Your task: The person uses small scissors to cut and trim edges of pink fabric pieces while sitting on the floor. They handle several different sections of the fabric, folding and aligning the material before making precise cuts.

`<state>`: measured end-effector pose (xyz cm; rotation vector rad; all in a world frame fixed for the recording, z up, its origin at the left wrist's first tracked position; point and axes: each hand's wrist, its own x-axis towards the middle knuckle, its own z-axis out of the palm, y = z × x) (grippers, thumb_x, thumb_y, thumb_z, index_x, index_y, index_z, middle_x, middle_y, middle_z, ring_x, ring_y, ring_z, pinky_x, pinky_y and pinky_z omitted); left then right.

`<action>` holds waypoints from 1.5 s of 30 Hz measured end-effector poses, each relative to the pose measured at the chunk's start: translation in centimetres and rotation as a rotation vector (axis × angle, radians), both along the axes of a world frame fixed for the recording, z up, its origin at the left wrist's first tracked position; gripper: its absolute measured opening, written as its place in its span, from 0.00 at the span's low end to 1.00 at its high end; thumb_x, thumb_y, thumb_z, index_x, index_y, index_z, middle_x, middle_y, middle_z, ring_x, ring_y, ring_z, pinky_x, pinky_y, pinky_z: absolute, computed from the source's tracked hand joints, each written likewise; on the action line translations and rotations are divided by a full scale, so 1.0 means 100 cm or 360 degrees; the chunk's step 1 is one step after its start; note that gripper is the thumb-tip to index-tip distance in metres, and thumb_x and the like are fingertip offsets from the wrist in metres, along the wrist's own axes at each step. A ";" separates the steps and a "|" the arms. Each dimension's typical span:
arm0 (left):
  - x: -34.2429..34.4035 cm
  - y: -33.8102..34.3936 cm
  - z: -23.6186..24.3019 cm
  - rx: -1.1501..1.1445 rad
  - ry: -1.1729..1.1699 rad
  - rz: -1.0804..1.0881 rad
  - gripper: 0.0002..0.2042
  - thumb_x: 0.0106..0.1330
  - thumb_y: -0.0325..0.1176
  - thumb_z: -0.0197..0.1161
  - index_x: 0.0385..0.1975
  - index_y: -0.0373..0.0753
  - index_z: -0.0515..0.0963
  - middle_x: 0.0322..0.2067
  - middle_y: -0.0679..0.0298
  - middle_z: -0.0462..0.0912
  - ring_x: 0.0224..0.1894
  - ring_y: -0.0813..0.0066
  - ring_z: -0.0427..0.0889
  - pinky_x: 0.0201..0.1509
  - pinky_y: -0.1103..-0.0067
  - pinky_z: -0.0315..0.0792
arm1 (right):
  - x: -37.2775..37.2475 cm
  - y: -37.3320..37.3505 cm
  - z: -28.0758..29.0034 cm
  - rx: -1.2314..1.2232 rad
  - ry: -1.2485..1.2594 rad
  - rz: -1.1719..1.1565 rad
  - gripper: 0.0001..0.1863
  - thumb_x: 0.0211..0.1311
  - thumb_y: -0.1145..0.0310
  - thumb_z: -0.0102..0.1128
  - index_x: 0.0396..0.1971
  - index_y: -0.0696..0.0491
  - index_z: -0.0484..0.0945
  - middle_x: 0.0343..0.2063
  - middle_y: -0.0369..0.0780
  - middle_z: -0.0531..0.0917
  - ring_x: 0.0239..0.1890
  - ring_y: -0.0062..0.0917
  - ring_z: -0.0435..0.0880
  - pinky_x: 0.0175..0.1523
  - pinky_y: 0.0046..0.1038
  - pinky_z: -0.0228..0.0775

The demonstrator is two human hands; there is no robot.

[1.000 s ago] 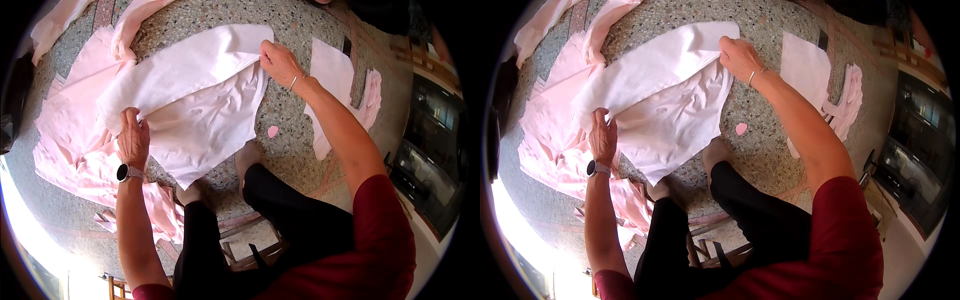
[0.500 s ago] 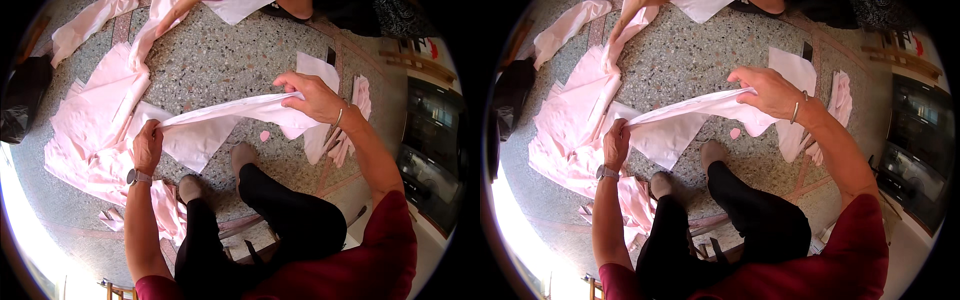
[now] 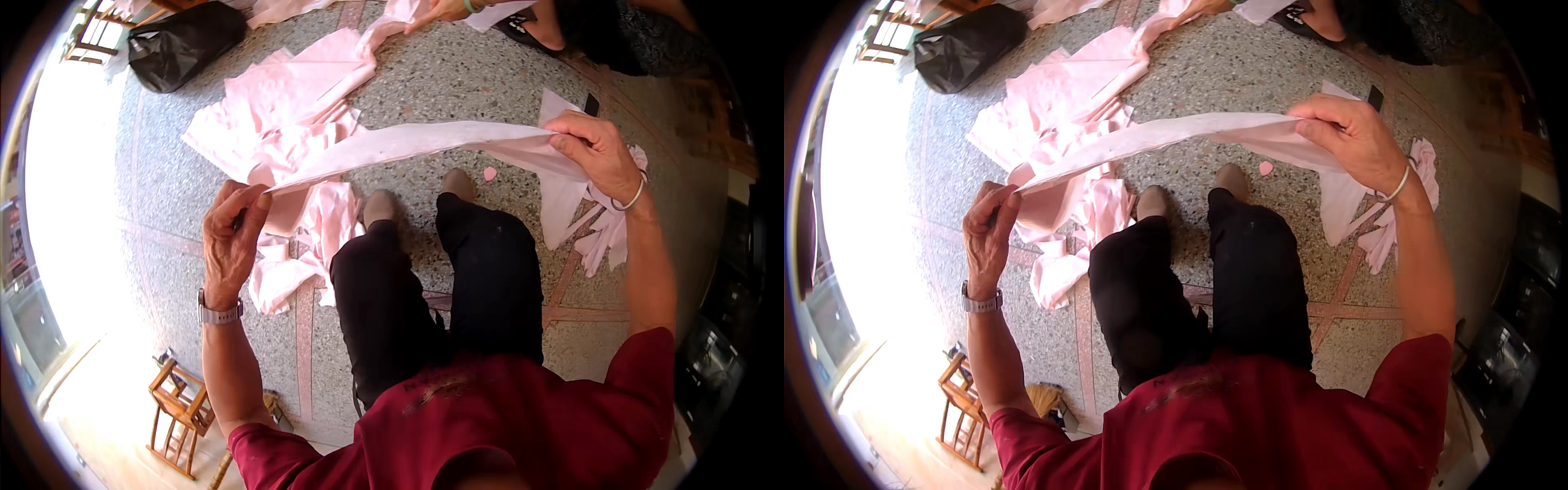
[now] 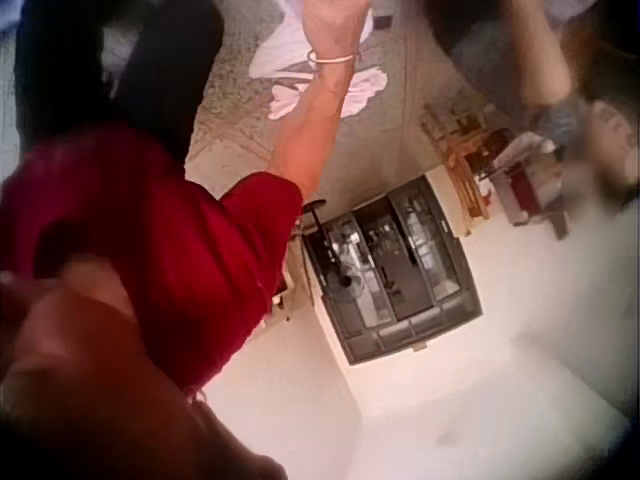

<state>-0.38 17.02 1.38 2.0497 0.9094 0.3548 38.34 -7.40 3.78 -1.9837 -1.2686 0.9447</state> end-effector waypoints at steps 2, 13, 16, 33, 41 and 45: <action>-0.021 -0.012 0.027 0.0017 -0.0055 0.0062 0.08 0.66 0.29 0.62 0.36 0.28 0.79 0.27 0.66 0.72 0.29 0.80 0.69 0.33 0.82 0.63 | -0.017 -0.005 0.022 0.0077 -0.0056 0.0161 0.08 0.63 0.74 0.58 0.39 0.61 0.80 0.28 0.36 0.79 0.31 0.18 0.74 0.38 0.22 0.66; -0.167 -0.154 0.169 -0.0248 -0.0309 -0.0072 0.13 0.56 0.38 0.70 0.23 0.34 0.80 0.15 0.63 0.73 0.15 0.75 0.71 0.19 0.79 0.59 | -0.079 -0.090 0.144 0.0107 0.0497 0.0764 0.10 0.60 0.67 0.66 0.27 0.60 0.81 0.20 0.39 0.81 0.22 0.20 0.81 0.27 0.23 0.66; -0.176 -0.155 0.149 -0.0325 -0.0006 -0.0089 0.09 0.60 0.33 0.67 0.28 0.33 0.80 0.20 0.61 0.77 0.20 0.72 0.75 0.24 0.77 0.65 | -0.085 -0.083 0.133 -0.0239 0.0528 0.0774 0.11 0.62 0.67 0.65 0.27 0.61 0.81 0.22 0.39 0.82 0.25 0.20 0.81 0.30 0.23 0.68; -0.198 -0.194 -0.187 -0.1160 -0.0269 0.1350 0.14 0.64 0.35 0.62 0.44 0.33 0.80 0.28 0.67 0.79 0.25 0.82 0.72 0.27 0.83 0.66 | -0.117 -0.068 -0.014 -0.0824 -0.0108 0.0397 0.09 0.58 0.70 0.61 0.29 0.63 0.80 0.19 0.40 0.79 0.24 0.20 0.74 0.32 0.26 0.68; -0.290 -0.190 -0.279 -0.0963 0.0389 0.1416 0.14 0.59 0.35 0.63 0.41 0.35 0.81 0.36 0.57 0.85 0.27 0.72 0.81 0.32 0.74 0.73 | -0.129 -0.041 0.013 -0.0322 -0.0578 0.0499 0.11 0.57 0.81 0.51 0.39 0.62 0.78 0.35 0.45 0.81 0.35 0.29 0.79 0.43 0.26 0.70; -0.304 -0.207 -0.239 -0.0740 0.1970 0.0551 0.11 0.62 0.33 0.57 0.39 0.36 0.82 0.43 0.48 0.83 0.43 0.52 0.84 0.46 0.63 0.77 | -0.168 0.007 0.042 -0.0213 -0.0419 0.0491 0.14 0.55 0.86 0.48 0.41 0.62 0.77 0.37 0.44 0.79 0.40 0.29 0.79 0.47 0.24 0.69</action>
